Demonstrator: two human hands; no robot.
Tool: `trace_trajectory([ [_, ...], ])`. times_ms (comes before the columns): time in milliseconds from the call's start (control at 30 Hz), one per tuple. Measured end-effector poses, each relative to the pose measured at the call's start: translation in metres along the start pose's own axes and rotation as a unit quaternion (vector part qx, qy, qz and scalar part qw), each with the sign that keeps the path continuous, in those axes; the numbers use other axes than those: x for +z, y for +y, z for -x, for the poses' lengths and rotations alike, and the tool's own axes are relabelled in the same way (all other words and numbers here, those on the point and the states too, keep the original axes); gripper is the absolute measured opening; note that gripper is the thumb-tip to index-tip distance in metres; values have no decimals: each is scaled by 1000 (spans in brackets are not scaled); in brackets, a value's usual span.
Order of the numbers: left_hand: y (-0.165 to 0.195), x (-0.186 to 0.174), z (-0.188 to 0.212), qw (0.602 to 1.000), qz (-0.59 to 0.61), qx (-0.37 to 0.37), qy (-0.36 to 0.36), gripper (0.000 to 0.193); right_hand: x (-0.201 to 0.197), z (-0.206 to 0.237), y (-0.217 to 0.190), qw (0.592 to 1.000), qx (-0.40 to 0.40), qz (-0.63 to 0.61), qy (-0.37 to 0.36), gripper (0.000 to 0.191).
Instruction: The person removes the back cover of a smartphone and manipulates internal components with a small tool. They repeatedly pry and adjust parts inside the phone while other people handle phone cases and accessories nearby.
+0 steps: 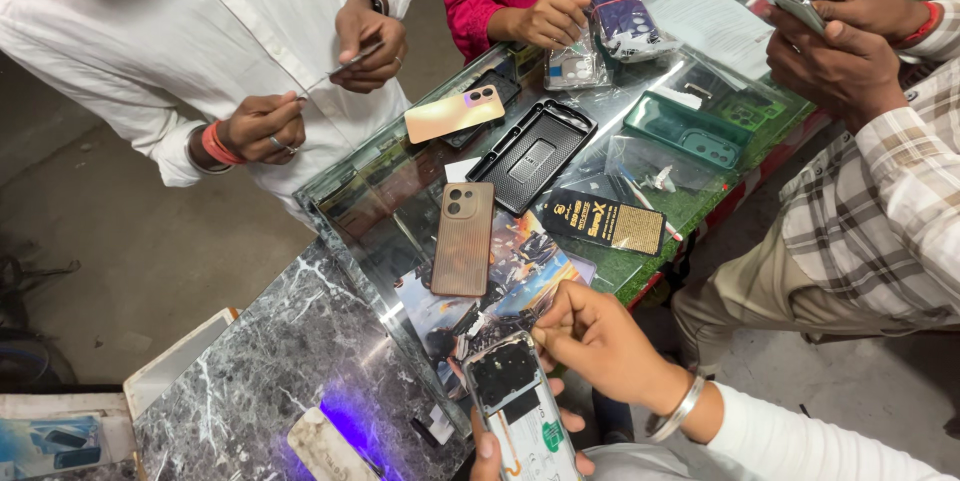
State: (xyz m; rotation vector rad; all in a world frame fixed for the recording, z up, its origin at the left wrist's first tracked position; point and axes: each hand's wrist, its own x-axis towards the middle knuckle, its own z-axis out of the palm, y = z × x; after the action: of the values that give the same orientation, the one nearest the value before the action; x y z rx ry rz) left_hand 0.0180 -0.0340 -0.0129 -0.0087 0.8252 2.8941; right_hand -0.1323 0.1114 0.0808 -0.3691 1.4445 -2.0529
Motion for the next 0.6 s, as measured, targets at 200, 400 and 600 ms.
trace_trajectory([
  [200, 5, -5, -1, 999, 39, 6, -36, 94, -9, 9, -4, 970, -96, 217, -44, 8],
  [400, 2, -8, -4, 999, 40, 27, -13, 92, -13, 4, -4, 1000, -8, 5, -20, 10],
  [600, -8, -15, -6, 996, -15, 85, 7, 100, -13, 7, -15, 996, -42, 74, 2, 23],
])
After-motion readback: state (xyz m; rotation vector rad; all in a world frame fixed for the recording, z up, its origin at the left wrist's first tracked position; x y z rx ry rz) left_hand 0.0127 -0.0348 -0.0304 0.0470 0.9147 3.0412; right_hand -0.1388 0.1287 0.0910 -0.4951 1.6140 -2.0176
